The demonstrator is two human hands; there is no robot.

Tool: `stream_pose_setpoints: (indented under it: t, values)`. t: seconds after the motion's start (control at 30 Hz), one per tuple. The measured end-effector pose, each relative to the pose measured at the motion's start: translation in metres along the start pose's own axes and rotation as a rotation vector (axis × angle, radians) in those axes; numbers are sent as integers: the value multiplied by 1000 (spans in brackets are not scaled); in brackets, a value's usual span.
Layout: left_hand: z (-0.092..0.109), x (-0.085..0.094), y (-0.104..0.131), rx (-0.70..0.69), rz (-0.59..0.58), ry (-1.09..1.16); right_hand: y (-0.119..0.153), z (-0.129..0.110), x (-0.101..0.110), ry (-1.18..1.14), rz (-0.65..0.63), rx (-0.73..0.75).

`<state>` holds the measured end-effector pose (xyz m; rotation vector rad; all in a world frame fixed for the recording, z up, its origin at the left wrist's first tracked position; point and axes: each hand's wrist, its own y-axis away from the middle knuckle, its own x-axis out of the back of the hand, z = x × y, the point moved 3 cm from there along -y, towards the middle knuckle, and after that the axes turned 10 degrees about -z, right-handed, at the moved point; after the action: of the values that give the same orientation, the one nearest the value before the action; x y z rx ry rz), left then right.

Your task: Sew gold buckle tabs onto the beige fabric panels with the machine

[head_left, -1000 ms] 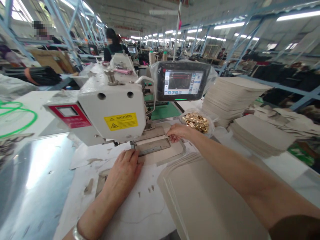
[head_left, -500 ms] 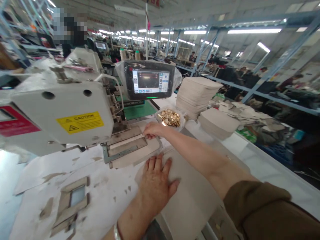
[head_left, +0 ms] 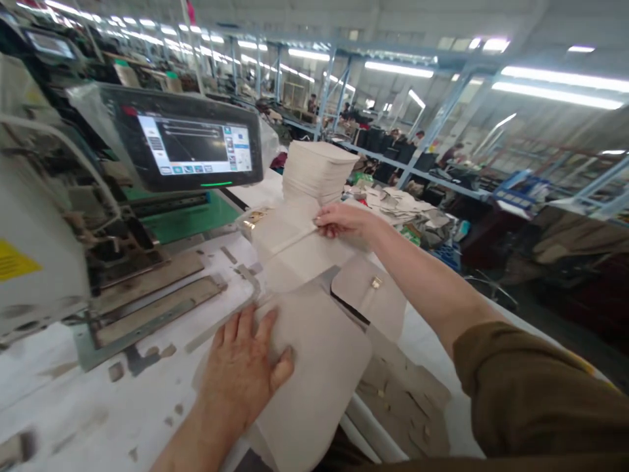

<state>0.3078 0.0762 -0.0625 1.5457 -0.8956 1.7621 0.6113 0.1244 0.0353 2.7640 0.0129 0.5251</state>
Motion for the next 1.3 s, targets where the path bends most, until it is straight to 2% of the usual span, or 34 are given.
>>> stream_pose_setpoints:
  t: [0.07, 0.13, 0.27, 0.33, 0.4, 0.47, 0.5, 0.57, 0.63, 0.67, 0.7, 0.77, 0.8, 0.87, 0.9, 0.97, 1.03, 1.13, 1.2, 1.3]
  values:
    - [0, -1, -1, -1, -16, -6, 37, 37, 24, -134, 41, -63]
    - [0, -1, -1, 4, -44, -16, 66, 77, 31, -183, 106, -133]
    - [1, -1, -1, 25, -82, -48, 109, 144, 23, 20, 352, -242]
    - [2, -1, -2, 33, -104, -49, 128, 167, 17, 91, 450, -290]
    - [3, -1, -2, 37, -131, -40, 147, 185, 12, 67, 520, -314]
    - [3, 1, -2, 46, -154, -25, 167, 201, 10, 38, 518, -363]
    - [3, 2, -2, 51, -160, -15, 178, 209, 10, 79, 479, -434]
    - [3, 4, -2, 57, -175, 9, 202, 224, 17, 274, 395, -639]
    - [2, 5, -2, 67, -204, 42, 224, 230, 31, 518, 393, -836]
    - [1, 6, -3, 73, -222, 59, 231, 229, 38, 611, 426, -865]
    - [0, 6, -4, 79, -238, 77, 233, 224, 42, 659, 467, -827]
    - [-2, 8, -6, 93, -259, 115, 221, 205, 40, 636, 499, -592]
    - [-3, 10, -8, 100, -266, 133, 209, 191, 31, 576, 481, -431]
    - [-5, 13, -11, 117, -282, 160, 179, 161, -2, 416, 393, -158]
    - [-5, 15, -13, 125, -293, 166, 164, 146, -24, 369, 325, -80]
    - [-7, 20, -14, 139, -317, 170, 140, 119, -73, 370, 158, -23]
    - [-10, 24, -10, 149, -343, 168, 128, 96, -116, 499, 73, -1]
    - [-21, 26, 12, 158, -372, 167, 132, 73, -159, 614, 58, -16]
    - [-32, 24, 36, 171, -359, 176, 142, 66, -178, 579, 5, 12]
    - [-50, 16, 71, 170, -275, 205, 158, 63, -199, 512, -44, 106]
